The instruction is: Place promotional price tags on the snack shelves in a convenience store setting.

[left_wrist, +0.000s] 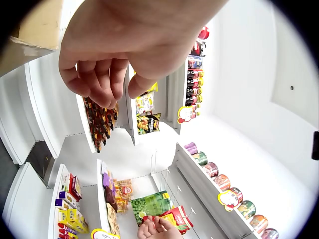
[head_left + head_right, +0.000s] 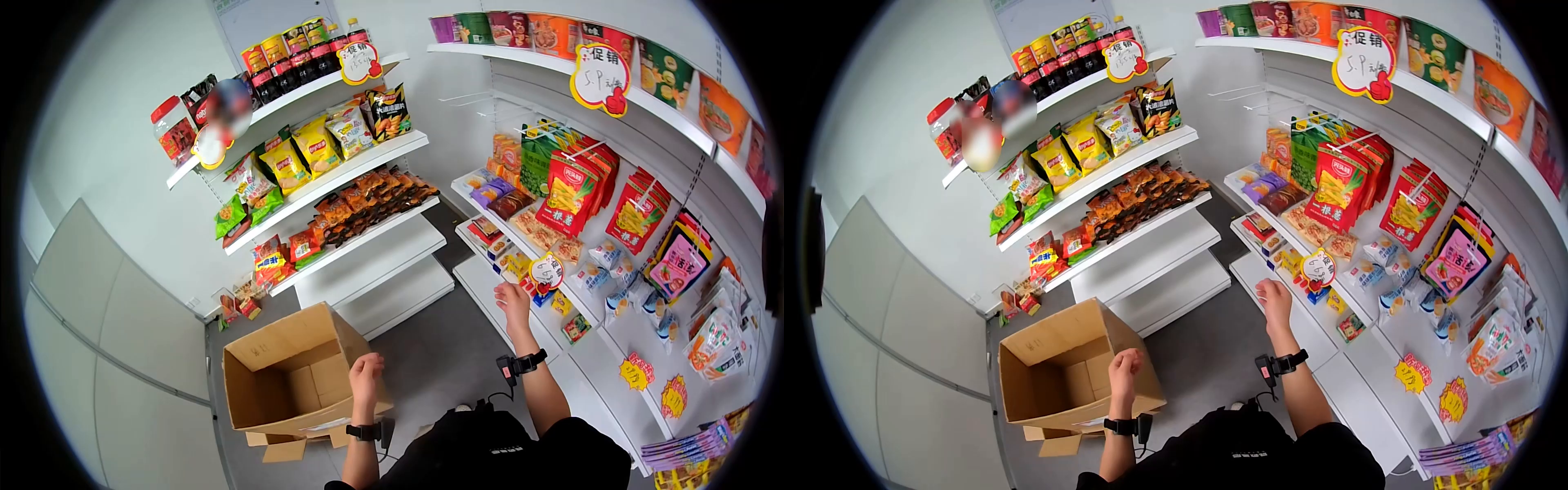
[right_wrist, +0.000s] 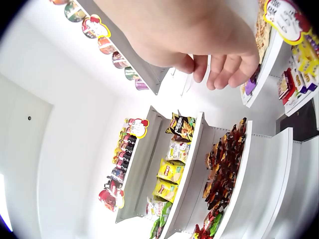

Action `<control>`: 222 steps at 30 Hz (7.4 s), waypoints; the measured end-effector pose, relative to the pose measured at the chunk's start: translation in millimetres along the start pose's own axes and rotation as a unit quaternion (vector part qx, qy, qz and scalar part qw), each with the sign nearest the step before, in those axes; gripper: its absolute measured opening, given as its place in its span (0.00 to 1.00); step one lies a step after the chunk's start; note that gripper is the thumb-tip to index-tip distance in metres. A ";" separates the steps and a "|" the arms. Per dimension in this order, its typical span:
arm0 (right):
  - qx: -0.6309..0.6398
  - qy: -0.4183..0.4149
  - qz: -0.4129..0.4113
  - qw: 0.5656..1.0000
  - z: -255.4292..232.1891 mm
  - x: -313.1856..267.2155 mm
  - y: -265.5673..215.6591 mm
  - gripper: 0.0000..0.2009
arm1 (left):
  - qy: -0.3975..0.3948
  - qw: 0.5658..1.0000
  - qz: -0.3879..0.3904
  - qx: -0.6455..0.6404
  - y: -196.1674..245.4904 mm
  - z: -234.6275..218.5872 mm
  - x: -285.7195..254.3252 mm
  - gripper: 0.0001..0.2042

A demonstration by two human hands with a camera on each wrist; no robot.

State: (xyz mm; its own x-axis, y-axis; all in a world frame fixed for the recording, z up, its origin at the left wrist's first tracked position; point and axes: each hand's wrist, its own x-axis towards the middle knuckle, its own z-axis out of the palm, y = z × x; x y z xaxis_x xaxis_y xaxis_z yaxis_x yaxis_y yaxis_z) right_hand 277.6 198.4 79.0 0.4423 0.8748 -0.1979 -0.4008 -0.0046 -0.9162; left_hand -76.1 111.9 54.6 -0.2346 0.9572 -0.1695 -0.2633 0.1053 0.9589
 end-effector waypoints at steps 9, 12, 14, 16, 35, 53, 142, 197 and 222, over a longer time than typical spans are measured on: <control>-0.029 -0.006 0.049 0.998 -53.1 -86.3 20.9 0.10 | 0.038 0.999 -0.021 -0.005 -12.3 -40.6 -96.3 0.09; -0.028 0.006 0.052 0.998 -76.2 -126.0 24.2 0.09 | 0.043 0.998 -0.043 -0.004 -31.9 -58.0 -130.1 0.09; -0.020 0.023 0.052 0.998 -95.0 -146.2 25.4 0.09 | 0.039 0.998 -0.046 -0.001 -47.4 -63.7 -145.3 0.08; -0.021 0.034 0.055 0.998 -115.7 -166.5 19.7 0.09 | 0.010 0.999 -0.050 -0.002 -61.9 -66.6 -154.1 0.08; 0.022 0.186 -0.029 0.982 -340.5 -312.1 -33.4 0.11 | -0.141 0.987 -0.077 0.031 -88.4 41.7 -268.0 0.07; 0.209 0.239 0.099 0.943 -648.1 -327.2 -37.3 0.13 | -0.128 0.985 -0.114 0.012 -156.4 151.2 -435.9 0.07; 0.234 0.357 0.005 0.904 -683.1 -305.4 -104.2 0.08 | -0.627 0.717 -0.183 0.243 -288.4 533.8 -463.8 0.14; 0.474 0.450 -0.161 0.740 -685.7 -244.3 -76.8 0.13 | -0.606 0.617 0.340 0.369 -307.7 611.9 -445.8 0.07; 0.571 0.172 -0.051 0.801 -667.3 -302.9 -80.6 0.07 | -0.504 0.785 0.320 0.164 -281.1 538.4 -438.4 0.08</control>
State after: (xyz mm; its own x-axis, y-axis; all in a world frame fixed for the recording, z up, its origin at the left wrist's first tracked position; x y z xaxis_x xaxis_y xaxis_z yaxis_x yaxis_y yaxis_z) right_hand 711.4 -389.6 -19.8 0.6353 0.6567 -0.4064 -0.7346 0.6762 -0.0559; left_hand 604.5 -192.2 -18.2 0.6834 0.5516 0.4782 -0.0994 -0.5786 0.8095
